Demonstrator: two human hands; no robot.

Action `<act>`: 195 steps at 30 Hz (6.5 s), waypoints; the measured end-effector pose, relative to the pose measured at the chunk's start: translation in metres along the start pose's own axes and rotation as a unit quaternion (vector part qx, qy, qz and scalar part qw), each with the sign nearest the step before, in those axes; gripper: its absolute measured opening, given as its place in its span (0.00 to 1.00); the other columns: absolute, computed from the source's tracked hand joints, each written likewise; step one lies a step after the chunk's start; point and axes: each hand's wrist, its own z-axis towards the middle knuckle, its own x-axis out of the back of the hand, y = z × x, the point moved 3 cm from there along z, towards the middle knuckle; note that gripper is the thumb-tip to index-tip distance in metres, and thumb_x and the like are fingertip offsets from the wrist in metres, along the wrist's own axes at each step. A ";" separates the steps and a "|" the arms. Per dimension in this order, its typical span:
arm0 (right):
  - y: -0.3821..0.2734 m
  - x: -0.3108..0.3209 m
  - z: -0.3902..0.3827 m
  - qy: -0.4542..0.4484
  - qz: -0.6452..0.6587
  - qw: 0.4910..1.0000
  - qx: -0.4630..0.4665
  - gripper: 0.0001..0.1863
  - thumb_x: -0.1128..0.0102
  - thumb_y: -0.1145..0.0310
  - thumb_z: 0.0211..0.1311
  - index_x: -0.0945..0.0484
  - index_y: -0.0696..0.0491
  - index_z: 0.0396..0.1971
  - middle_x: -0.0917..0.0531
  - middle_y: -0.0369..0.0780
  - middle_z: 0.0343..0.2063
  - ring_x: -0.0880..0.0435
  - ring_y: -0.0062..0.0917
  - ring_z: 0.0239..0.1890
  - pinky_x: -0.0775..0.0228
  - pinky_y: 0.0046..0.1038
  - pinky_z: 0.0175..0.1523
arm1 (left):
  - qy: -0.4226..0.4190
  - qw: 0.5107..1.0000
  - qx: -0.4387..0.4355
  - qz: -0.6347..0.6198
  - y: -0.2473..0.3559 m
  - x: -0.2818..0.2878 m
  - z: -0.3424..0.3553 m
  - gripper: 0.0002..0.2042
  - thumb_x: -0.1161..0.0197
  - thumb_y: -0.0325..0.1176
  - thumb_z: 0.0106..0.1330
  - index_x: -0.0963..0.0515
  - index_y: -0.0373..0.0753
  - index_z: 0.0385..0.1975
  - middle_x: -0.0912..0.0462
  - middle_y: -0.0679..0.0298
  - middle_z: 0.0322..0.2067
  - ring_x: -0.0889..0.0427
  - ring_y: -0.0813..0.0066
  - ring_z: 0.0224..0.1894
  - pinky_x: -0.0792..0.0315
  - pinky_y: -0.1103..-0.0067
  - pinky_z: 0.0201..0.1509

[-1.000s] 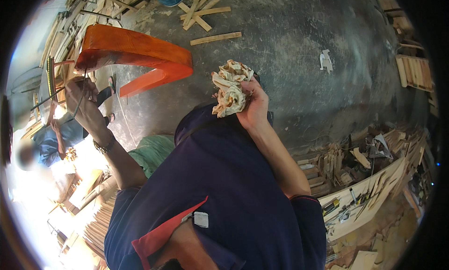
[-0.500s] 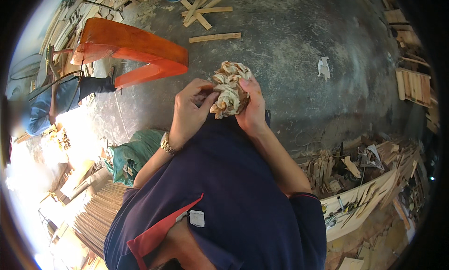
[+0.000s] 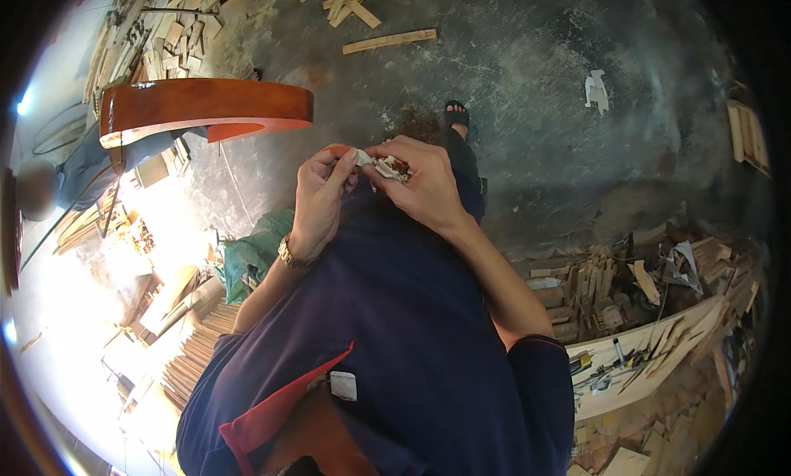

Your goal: The person wipes a curved wooden piece with a cloth, then puts on a plastic glove and uses a spray gun to apply a finish to the same piece. The person holds the piece by a wire while spraying.

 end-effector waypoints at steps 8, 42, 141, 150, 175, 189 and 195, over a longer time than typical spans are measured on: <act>0.020 -0.025 0.019 -0.005 0.051 0.996 0.077 0.09 0.30 0.77 0.58 0.15 0.60 0.39 0.16 0.40 0.27 0.16 0.21 0.28 0.26 0.27 0.51 | 0.053 0.997 0.022 0.044 -0.001 0.030 -0.015 0.09 0.41 0.33 0.75 0.21 0.33 0.41 0.23 0.72 0.27 0.29 0.90 0.29 0.36 0.88 0.33; 0.056 -0.083 0.002 0.218 0.090 0.971 0.032 0.06 0.33 0.73 0.63 0.17 0.59 0.36 0.17 0.36 0.35 0.19 0.17 0.36 0.29 0.20 0.42 | 0.023 0.698 -0.302 0.649 0.003 0.184 0.038 0.32 0.39 0.34 0.66 0.39 0.32 0.70 0.31 0.50 0.66 0.39 0.54 0.73 0.53 0.61 0.78; 0.047 -0.135 0.052 0.313 0.328 0.891 0.026 0.07 0.32 0.77 0.59 0.14 0.59 0.37 0.17 0.38 0.32 0.23 0.15 0.28 0.34 0.21 0.29 | -0.010 0.866 -0.323 0.382 0.055 0.158 0.063 0.13 0.27 0.17 0.53 0.18 0.32 0.39 0.14 0.64 0.34 0.18 0.78 0.37 0.24 0.80 0.45; 0.035 -0.128 0.041 0.324 0.256 0.910 0.042 0.06 0.31 0.76 0.58 0.14 0.57 0.36 0.17 0.36 0.31 0.26 0.13 0.25 0.36 0.21 0.26 | -0.017 0.848 -0.317 0.425 0.055 0.156 0.061 0.14 0.30 0.16 0.54 0.18 0.31 0.42 0.13 0.61 0.38 0.18 0.77 0.39 0.24 0.79 0.47; 0.069 -0.127 0.032 0.241 0.562 0.785 -0.097 0.09 0.37 0.70 0.69 0.19 0.61 0.38 0.16 0.38 0.29 0.16 0.18 0.27 0.22 0.22 0.32 | 0.007 0.850 -0.273 0.450 0.055 0.146 0.068 0.15 0.27 0.16 0.49 0.17 0.32 0.38 0.12 0.62 0.33 0.16 0.79 0.34 0.25 0.82 0.42; 0.059 -0.130 0.034 0.309 0.534 0.782 -0.093 0.07 0.34 0.71 0.66 0.18 0.60 0.38 0.16 0.37 0.28 0.17 0.16 0.28 0.26 0.20 0.30 | -0.022 0.884 -0.286 0.368 0.053 0.131 0.063 0.15 0.25 0.18 0.49 0.16 0.33 0.38 0.14 0.66 0.34 0.19 0.79 0.36 0.27 0.81 0.44; 0.055 -0.129 0.031 0.297 0.426 0.850 -0.094 0.06 0.34 0.73 0.65 0.16 0.61 0.35 0.16 0.37 0.23 0.19 0.13 0.23 0.29 0.19 0.27 | -0.022 0.872 -0.280 0.400 0.053 0.136 0.064 0.20 0.23 0.15 0.47 0.18 0.30 0.42 0.13 0.61 0.39 0.17 0.72 0.43 0.27 0.74 0.57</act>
